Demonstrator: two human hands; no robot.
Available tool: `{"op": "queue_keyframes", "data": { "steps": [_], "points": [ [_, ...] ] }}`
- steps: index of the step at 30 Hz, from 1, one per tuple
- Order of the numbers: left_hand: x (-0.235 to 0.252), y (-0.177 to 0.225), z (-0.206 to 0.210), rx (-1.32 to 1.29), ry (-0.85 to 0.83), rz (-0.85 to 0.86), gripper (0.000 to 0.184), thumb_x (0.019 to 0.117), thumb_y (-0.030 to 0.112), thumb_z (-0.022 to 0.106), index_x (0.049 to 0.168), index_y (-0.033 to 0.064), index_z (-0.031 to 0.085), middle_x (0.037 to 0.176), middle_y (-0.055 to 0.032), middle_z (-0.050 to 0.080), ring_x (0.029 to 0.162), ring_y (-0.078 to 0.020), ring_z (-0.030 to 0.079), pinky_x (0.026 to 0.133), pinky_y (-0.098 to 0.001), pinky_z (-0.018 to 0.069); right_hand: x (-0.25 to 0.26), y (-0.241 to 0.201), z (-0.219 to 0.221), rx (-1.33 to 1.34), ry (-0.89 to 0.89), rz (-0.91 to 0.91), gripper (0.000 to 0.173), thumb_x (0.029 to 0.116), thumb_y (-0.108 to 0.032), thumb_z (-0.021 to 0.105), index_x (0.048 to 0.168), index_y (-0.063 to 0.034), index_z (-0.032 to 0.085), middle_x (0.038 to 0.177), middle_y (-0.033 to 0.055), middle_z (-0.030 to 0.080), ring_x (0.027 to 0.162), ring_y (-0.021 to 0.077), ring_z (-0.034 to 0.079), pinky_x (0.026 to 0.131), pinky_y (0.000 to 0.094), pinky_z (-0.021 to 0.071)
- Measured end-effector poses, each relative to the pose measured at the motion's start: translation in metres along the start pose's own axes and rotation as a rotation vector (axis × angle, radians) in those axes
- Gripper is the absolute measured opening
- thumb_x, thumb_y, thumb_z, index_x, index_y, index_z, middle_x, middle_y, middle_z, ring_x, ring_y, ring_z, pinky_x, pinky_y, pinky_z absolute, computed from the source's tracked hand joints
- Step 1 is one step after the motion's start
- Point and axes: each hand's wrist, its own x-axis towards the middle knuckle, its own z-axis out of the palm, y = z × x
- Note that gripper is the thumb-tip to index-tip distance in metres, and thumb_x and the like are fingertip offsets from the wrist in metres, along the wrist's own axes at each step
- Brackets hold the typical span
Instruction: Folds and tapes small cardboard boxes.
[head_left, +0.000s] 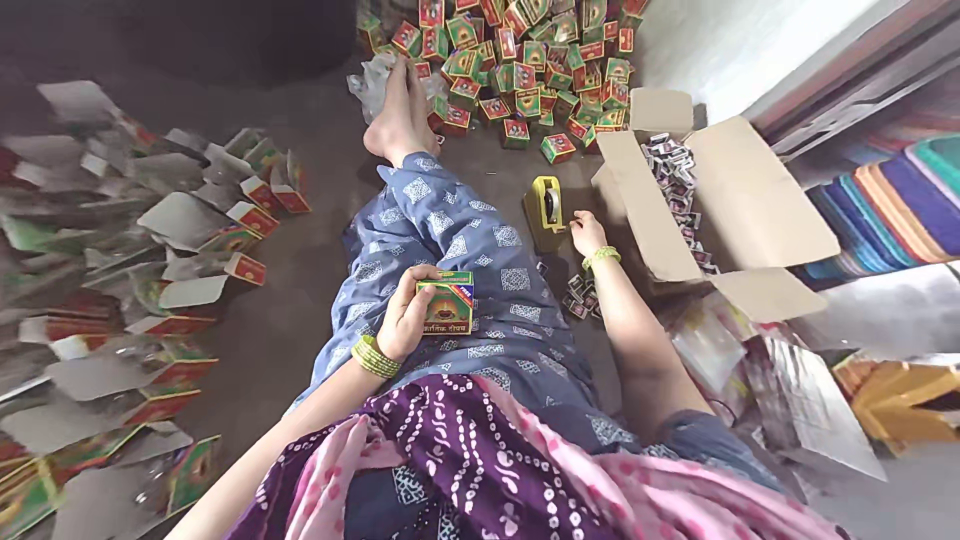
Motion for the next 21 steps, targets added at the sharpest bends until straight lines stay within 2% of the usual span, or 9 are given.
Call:
{"op": "queue_keyframes", "data": {
  "steps": [2, 5, 8, 11, 13, 16, 18, 21],
  "points": [
    [0.002, 0.0, 0.0, 0.01, -0.005, 0.002, 0.03, 0.1054, 0.015, 0.036, 0.125, -0.0032, 0.051, 0.121, -0.0084, 0.063, 0.104, -0.0119, 0.067, 0.089, -0.0323, 0.0596, 0.018, 0.004, 0.005, 0.001, -0.083, 0.001, 0.041, 0.1077, -0.02, 0.05, 0.145, -0.0021, 0.053, 0.139, 0.0216, 0.061, 0.132, 0.0353, 0.058, 0.113, 0.054, 0.0425],
    [0.003, 0.0, 0.0, 0.009, -0.005, 0.01, 0.03, 0.1062, 0.016, 0.037, 0.125, -0.003, 0.051, 0.122, -0.0083, 0.063, 0.104, -0.0115, 0.067, 0.089, -0.0324, 0.0598, 0.033, 0.005, 0.011, 0.029, -0.121, 0.012, 0.038, 0.1049, -0.021, 0.058, 0.137, -0.0018, 0.061, 0.135, 0.0212, 0.064, 0.13, 0.0357, 0.059, 0.112, 0.0551, 0.0425],
    [0.003, -0.001, -0.001, 0.013, 0.0, 0.011, 0.03, 0.1064, 0.016, 0.037, 0.125, -0.0031, 0.051, 0.121, -0.0082, 0.063, 0.104, -0.0115, 0.067, 0.089, -0.0327, 0.0597, 0.038, 0.001, 0.013, 0.077, -0.097, 0.098, 0.038, 0.0966, -0.019, 0.071, 0.131, -0.0034, 0.066, 0.127, 0.0195, 0.068, 0.123, 0.0355, 0.063, 0.108, 0.0562, 0.0455],
    [0.005, -0.003, 0.0, 0.005, -0.011, 0.023, 0.03, 0.1066, 0.016, 0.037, 0.125, -0.0032, 0.051, 0.121, -0.0079, 0.062, 0.105, -0.0116, 0.066, 0.09, -0.0328, 0.0595, 0.043, 0.004, 0.013, 0.151, -0.092, 0.163, 0.039, 0.0913, -0.02, 0.078, 0.126, -0.0042, 0.07, 0.122, 0.0172, 0.071, 0.118, 0.0331, 0.065, 0.106, 0.0551, 0.0473],
    [0.004, -0.004, 0.0, -0.005, -0.012, 0.024, 0.029, 0.1068, 0.015, 0.038, 0.125, -0.003, 0.052, 0.121, -0.0077, 0.063, 0.104, -0.0117, 0.067, 0.089, -0.0327, 0.0598, 0.041, 0.004, 0.012, 0.249, -0.083, 0.209, 0.038, 0.0902, -0.022, 0.079, 0.123, -0.0052, 0.072, 0.119, 0.0165, 0.072, 0.114, 0.03, 0.066, 0.103, 0.0519, 0.049],
    [0.004, -0.003, -0.001, 0.0, -0.009, 0.025, 0.03, 0.1065, 0.015, 0.037, 0.125, -0.0034, 0.052, 0.121, -0.0084, 0.063, 0.103, -0.0122, 0.067, 0.088, -0.0327, 0.0601, 0.021, -0.003, 0.001, 0.369, -0.059, 0.275, 0.035, 0.0905, -0.025, 0.079, 0.12, -0.0084, 0.074, 0.124, 0.0144, 0.071, 0.12, 0.0282, 0.064, 0.105, 0.0524, 0.0477],
    [0.003, -0.003, -0.001, 0.019, -0.006, 0.027, 0.029, 0.1061, 0.014, 0.037, 0.125, -0.0032, 0.052, 0.121, -0.0083, 0.062, 0.103, -0.0118, 0.067, 0.089, -0.0322, 0.0598, 0.007, -0.002, -0.003, 0.372, -0.063, 0.312, 0.034, 0.0908, -0.026, 0.079, 0.121, -0.0111, 0.075, 0.127, 0.0126, 0.07, 0.124, 0.0275, 0.061, 0.107, 0.0531, 0.0463],
    [0.003, -0.003, -0.001, 0.025, -0.002, 0.027, 0.029, 0.1066, 0.014, 0.038, 0.125, -0.0022, 0.052, 0.12, -0.0072, 0.063, 0.104, -0.011, 0.067, 0.089, -0.0323, 0.0595, -0.011, 0.002, -0.003, 0.288, -0.077, 0.332, 0.037, 0.0897, -0.031, 0.079, 0.121, -0.0121, 0.075, 0.125, 0.0144, 0.07, 0.12, 0.0301, 0.063, 0.103, 0.0561, 0.0477]
  ]
}}
